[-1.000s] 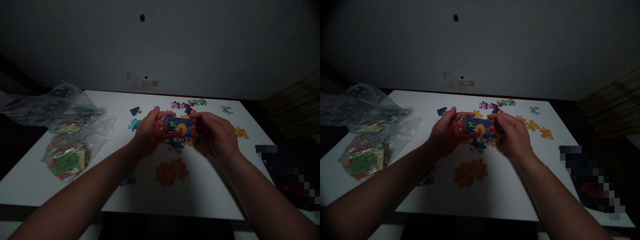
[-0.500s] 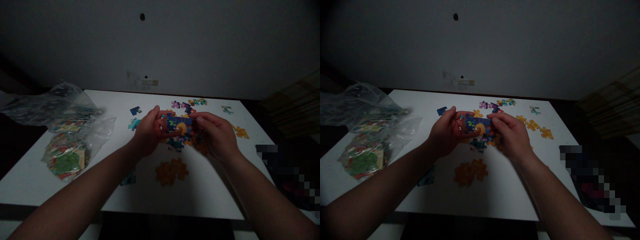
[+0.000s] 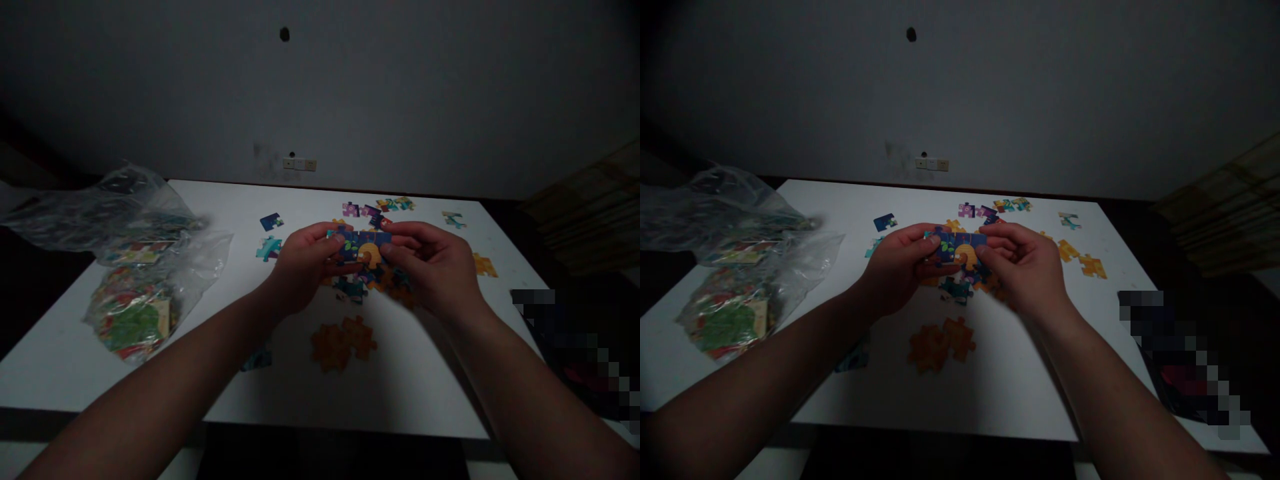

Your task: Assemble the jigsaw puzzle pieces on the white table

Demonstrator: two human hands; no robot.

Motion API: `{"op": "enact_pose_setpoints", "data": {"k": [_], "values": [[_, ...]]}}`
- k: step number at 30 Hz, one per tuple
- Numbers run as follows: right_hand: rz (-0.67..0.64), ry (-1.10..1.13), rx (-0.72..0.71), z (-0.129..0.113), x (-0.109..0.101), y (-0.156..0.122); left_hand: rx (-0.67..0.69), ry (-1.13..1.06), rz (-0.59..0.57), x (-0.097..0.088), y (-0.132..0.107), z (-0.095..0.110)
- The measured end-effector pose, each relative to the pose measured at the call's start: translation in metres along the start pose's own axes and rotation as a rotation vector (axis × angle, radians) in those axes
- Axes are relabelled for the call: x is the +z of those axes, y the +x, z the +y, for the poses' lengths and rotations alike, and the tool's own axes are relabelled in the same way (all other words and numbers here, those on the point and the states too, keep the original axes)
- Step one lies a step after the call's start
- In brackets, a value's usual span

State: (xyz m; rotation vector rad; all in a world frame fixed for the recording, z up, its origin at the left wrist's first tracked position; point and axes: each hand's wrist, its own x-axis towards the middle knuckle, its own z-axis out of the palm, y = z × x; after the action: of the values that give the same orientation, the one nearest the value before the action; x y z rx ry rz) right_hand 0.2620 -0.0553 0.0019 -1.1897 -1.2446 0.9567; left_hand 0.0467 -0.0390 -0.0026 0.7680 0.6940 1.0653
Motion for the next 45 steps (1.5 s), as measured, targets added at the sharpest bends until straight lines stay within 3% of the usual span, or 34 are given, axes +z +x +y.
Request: {"op": "enact_pose_setpoints", "data": {"k": [6,11,13,22,27,33,38,45], "values": [[0.093,-0.019,-0.095,0.003,0.003,0.0,0.023,0.018,0.003,-0.001,-0.001,0.0],[-0.067,0.137,0.095,0.008,-0.006,0.003,0.035,0.049,-0.011,-0.006,0.001,-0.005],[-0.075,0.172,0.106,0.008,-0.01,0.003,0.018,0.046,-0.002,-0.01,0.003,-0.007],[0.155,0.317,0.119,0.0,-0.01,0.01,-0.08,-0.113,-0.02,-0.013,0.007,0.0],[0.176,0.309,0.139,0.003,-0.008,0.013,-0.199,-0.174,0.001,-0.012,0.009,0.004],[0.132,0.16,0.159,0.011,-0.008,0.011,-0.071,-0.07,-0.04,-0.015,0.008,-0.002],[0.071,0.15,0.183,0.011,-0.006,0.009,-0.069,-0.027,-0.032,-0.014,0.007,-0.005],[0.078,0.207,0.202,0.008,-0.004,0.01,-0.029,0.054,0.085,-0.013,0.01,-0.002]]}}
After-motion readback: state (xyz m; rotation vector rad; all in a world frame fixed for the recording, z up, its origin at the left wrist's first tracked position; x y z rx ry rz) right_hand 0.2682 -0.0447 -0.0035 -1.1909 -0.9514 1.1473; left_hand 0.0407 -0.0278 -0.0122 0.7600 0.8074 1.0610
